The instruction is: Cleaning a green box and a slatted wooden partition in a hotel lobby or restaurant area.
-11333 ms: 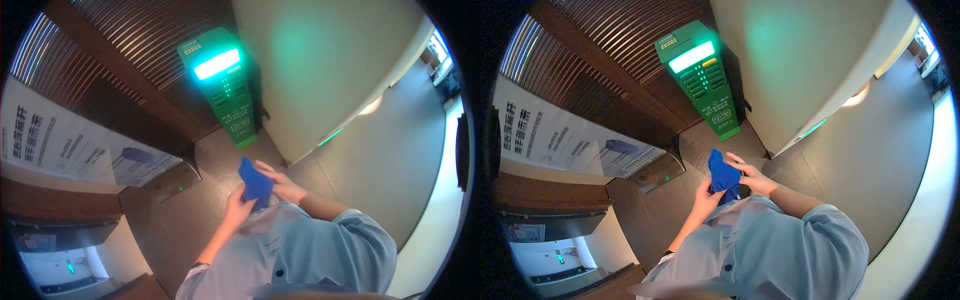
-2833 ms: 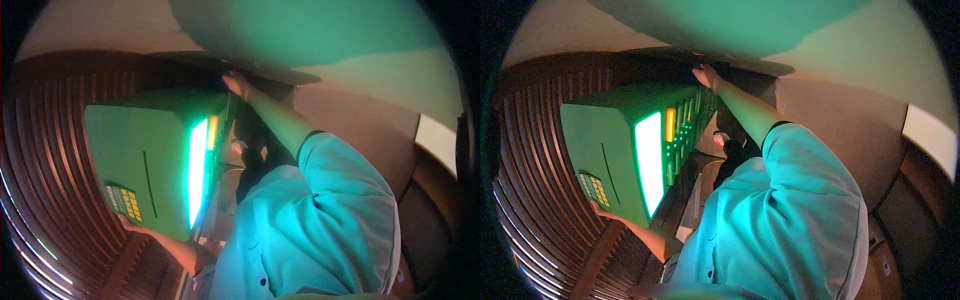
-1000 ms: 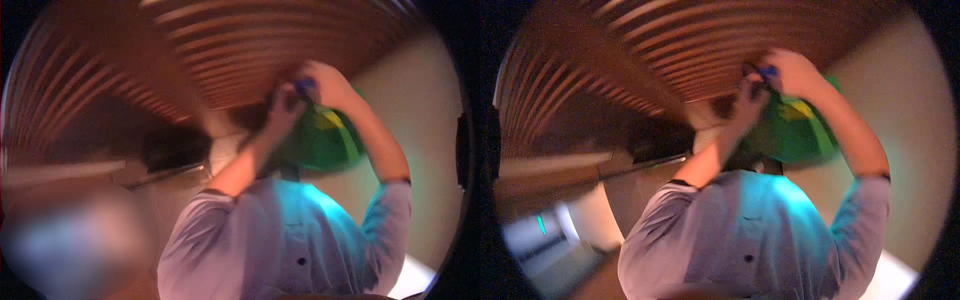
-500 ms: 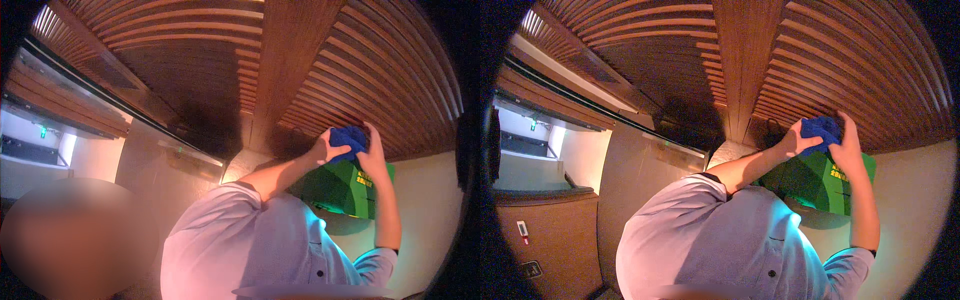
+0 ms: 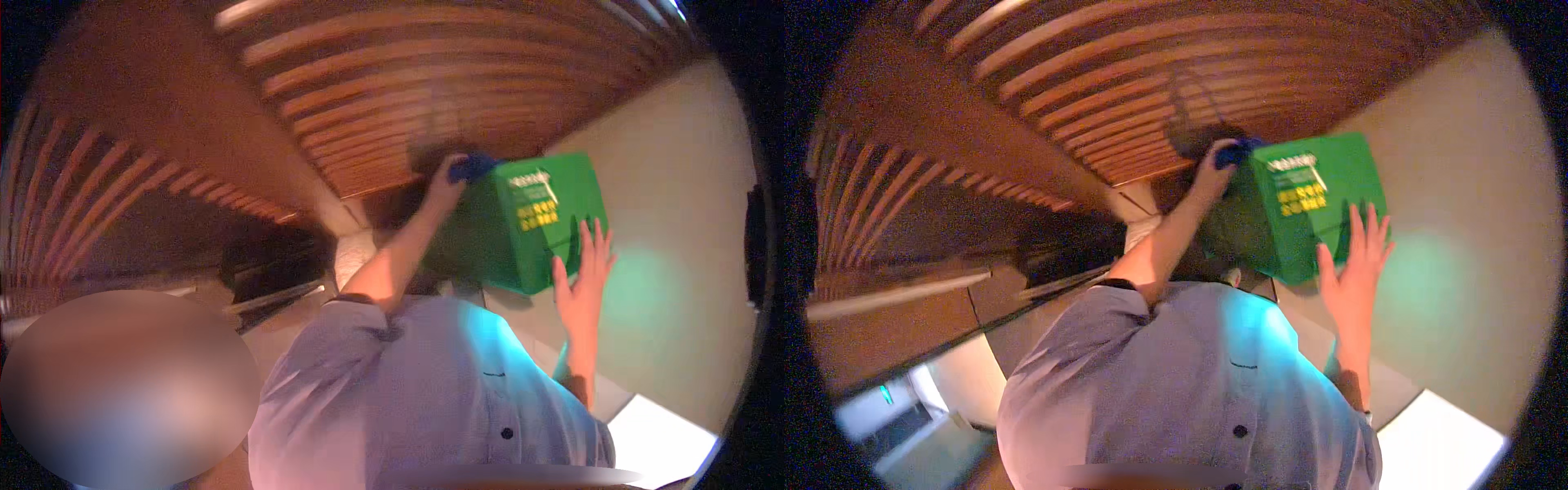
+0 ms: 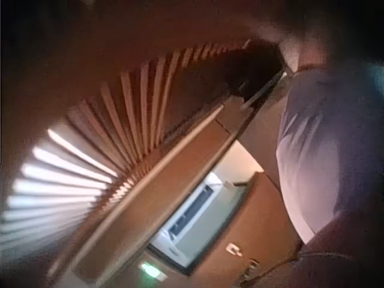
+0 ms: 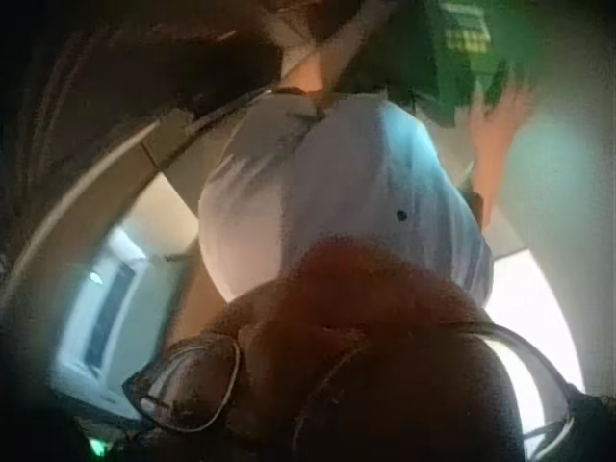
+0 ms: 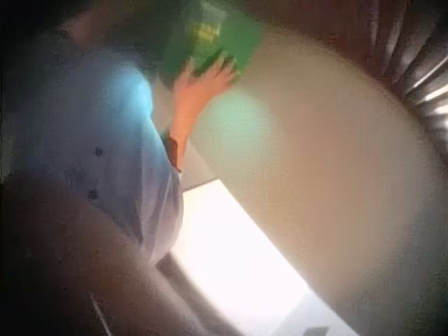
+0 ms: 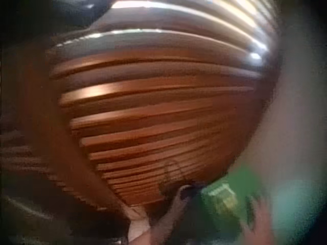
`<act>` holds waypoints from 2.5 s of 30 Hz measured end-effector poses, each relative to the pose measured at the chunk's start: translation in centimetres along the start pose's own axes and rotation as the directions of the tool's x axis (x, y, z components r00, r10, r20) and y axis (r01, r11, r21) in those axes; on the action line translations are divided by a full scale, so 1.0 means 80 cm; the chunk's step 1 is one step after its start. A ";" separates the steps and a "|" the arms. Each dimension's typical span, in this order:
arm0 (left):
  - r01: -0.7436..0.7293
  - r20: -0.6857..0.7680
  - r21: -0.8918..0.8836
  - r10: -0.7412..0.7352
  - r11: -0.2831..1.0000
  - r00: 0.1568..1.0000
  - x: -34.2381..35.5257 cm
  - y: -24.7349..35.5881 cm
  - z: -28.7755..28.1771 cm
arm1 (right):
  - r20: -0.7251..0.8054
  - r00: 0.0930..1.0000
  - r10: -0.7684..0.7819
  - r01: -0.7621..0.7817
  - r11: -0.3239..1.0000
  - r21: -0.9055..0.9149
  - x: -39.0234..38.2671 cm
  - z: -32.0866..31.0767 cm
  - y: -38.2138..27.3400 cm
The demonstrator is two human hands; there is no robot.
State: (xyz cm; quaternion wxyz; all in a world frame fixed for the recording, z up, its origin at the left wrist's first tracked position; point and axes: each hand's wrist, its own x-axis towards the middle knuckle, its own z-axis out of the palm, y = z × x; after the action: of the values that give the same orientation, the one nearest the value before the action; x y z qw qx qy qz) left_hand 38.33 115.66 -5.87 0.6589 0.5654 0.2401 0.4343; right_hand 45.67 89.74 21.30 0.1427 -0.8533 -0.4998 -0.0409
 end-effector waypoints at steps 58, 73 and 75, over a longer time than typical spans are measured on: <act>0.168 0.382 0.891 0.896 -0.422 0.226 0.049 0.768 -0.065 | -0.972 0.205 0.118 0.479 0.854 0.205 0.369 -0.562 -0.261; 0.219 0.373 0.876 0.891 -0.431 0.259 0.048 0.767 -0.063 | -0.935 -0.222 -0.277 0.654 0.669 -0.354 0.350 -0.477 -0.495; 0.252 0.360 0.866 0.888 -0.433 0.287 0.045 0.768 -0.063 | -0.921 -0.268 -0.284 0.655 0.647 -0.390 0.340 -0.471 -0.508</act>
State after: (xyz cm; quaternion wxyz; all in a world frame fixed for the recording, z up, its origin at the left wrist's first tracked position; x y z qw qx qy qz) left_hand 17.61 120.40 52.12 -0.4610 0.6102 0.4062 0.5001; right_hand 26.81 120.57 71.32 0.5275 -0.2570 -0.5412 -0.6023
